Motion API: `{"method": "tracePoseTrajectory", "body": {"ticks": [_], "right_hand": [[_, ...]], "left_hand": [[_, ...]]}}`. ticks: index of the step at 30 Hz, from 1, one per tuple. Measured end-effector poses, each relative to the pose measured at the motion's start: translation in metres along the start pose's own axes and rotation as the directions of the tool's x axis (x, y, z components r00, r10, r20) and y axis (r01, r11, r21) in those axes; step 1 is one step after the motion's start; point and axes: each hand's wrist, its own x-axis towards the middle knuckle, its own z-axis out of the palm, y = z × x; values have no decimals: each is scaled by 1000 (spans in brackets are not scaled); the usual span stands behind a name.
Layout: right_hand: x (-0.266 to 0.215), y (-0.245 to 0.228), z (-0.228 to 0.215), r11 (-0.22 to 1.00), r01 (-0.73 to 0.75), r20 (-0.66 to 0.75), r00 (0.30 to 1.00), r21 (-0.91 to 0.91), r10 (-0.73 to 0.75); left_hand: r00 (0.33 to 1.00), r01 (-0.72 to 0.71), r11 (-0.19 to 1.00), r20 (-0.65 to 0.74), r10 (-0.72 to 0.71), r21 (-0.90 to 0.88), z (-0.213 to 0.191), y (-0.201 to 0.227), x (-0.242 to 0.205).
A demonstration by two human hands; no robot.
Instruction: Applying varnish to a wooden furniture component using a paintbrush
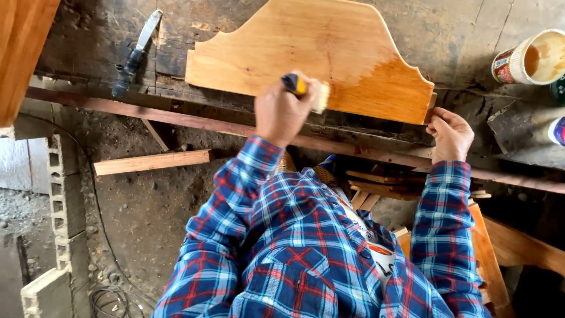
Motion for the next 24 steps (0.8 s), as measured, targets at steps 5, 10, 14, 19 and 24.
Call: {"method": "tracePoseTrajectory", "body": {"ticks": [5,10,14,19,24], "right_hand": [[-21,-26,9,998,1,29,1000,-59,0],[-21,-25,7,995,27,50,998,-98,-22],[-17,-18,4,994,35,48,998,-100,-30],[-15,-14,5,989,38,22,999,-142,-35],[-9,-4,1,998,55,71,996,-3,-55]], "left_hand": [[994,-95,993,-46,99,75,-20,-6,18],[995,-28,993,90,38,-112,0,19,5],[991,-41,980,120,65,-193,4,21,2],[979,-202,979,6,201,4,-19,-9,6],[987,-158,987,-13,158,22,-43,-9,8]]}}
